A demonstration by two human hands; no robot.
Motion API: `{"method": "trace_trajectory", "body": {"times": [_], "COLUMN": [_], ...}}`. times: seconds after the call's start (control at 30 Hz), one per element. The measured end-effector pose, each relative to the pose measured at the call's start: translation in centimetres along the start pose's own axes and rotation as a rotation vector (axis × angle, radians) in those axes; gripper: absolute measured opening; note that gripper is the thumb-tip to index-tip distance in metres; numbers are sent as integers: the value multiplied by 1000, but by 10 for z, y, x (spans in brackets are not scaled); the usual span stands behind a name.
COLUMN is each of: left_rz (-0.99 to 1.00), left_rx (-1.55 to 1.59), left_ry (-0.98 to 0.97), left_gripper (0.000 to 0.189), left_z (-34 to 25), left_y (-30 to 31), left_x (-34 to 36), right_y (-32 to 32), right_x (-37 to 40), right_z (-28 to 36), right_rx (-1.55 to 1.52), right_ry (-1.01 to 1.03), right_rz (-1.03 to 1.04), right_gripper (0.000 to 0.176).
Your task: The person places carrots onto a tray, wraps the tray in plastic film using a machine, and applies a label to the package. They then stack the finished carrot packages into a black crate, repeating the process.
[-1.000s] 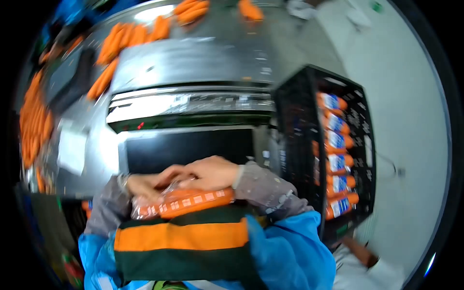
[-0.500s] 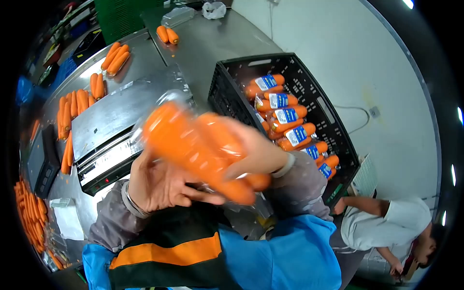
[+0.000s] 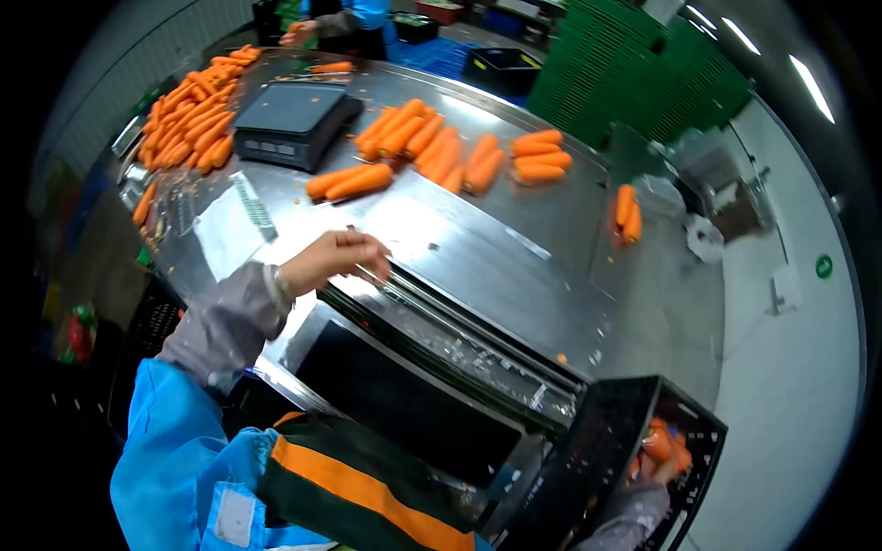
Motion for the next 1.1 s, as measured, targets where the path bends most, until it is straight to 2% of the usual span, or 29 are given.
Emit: {"method": "trace_trajectory", "body": {"times": [0.03, 0.07, 0.1, 0.13, 0.2, 0.23, 0.3, 0.33, 0.37, 0.4, 0.47, 0.53, 0.6, 0.63, 0.73, 0.77, 0.83, 0.87, 0.9, 0.93, 0.97, 1.0, 1.03, 1.07, 1.1], "left_rz": [-233, -447, -671, -728, -707, -649, -566, -546, -539, -532, -507, -370, -331, -319, -354, -382, -447, -477, -493, -446, -523, -578, -515, -420, -322], "left_rx": [-200, -539, -820, -1042, -1441, -1472, -1491, -1522, -1519, -1549, -1575, -1468, -1419, -1347, -1097, -1017, -914, -887, -631, -545, -926, -1245, -1259, -1268, -1322], "left_ry": [52, -35, 56, 208, 351, 422, 465, 456, 432, 430, 435, 524, 479, 512, 553, 520, 394, 300, 136, 178, 100, -143, -236, -449, -622], "left_gripper": [24, 25, 35, 57, 80, 97, 105, 108, 110, 110, 108, 104, 97, 95, 93, 94, 95, 95, 91, 85, 82, 81, 81, 81, 81], "left_z": [10, 25, 38, 50, 67, 75, 83, 86, 96, 98, 108, 103, 103, 102, 101, 117, 132, 128, 96, 67, 20, -12, -36, -58, -72], "left_y": [49, 100, 142, 173, 206, 216, 227, 231, 238, 241, 250, 252, 261, 258, 244, 253, 272, 270, 252, 235, 216, 197, 175, 145, 110], "left_x": [-12, -29, -35, -42, -64, -76, -105, -120, -138, -152, -167, -164, -160, -148, -111, -110, -103, -100, -92, -84, -76, -77, -80, -88, -99], "right_y": [4, 9, 13, 17, 22, 21, 28, 65, 70, 79, 85, 93, 97, 88, 54, 45, 36, 40, 35, 30, 20, -8, -37, -68, -100], "right_x": [0, 6, 13, 23, 46, 61, 95, 54, 77, 103, 140, 168, 197, 209, 227, 231, 220, 200, 198, 196, 186, 186, 192, 199, 199], "right_z": [1, 1, 4, 7, 20, 32, 49, -30, -16, -2, 21, 43, 59, 72, 96, 100, 91, 75, 86, 98, 108, 141, 175, 211, 234], "right_rx": [158, 323, 433, 520, 636, 679, 750, 556, 683, 811, 692, 579, 468, 458, 457, 459, 359, 261, 142, 22, -37, -147, -166, -146, -223], "right_ry": [39, 67, 74, 69, 26, -13, -82, 94, 118, 140, 49, -33, -119, -38, -145, -184, -59, 101, 132, 160, 177, 266, 242, 254, 360], "right_rz": [-31, -61, -82, -103, -122, -125, -101, -140, -129, -114, -94, -72, -46, -74, -162, -190, -253, -290, -257, -221, -185, -136, 5, 31, 107], "right_gripper": [45, 47, 49, 51, 55, 57, 60, 64, 63, 63, 50, 37, 26, 19, 28, 32, 29, 23, 20, 19, 21, 23, 25, 27, 31]}}
Point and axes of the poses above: each hand's wrist, its own x-axis away from the middle knuckle, its own y-axis out of the back of the hand, z = x × y, the point moved 6 cm from there along -x, towards the middle knuckle, and after that the axes turned 7 degrees about -x, right-handed, at the moved point
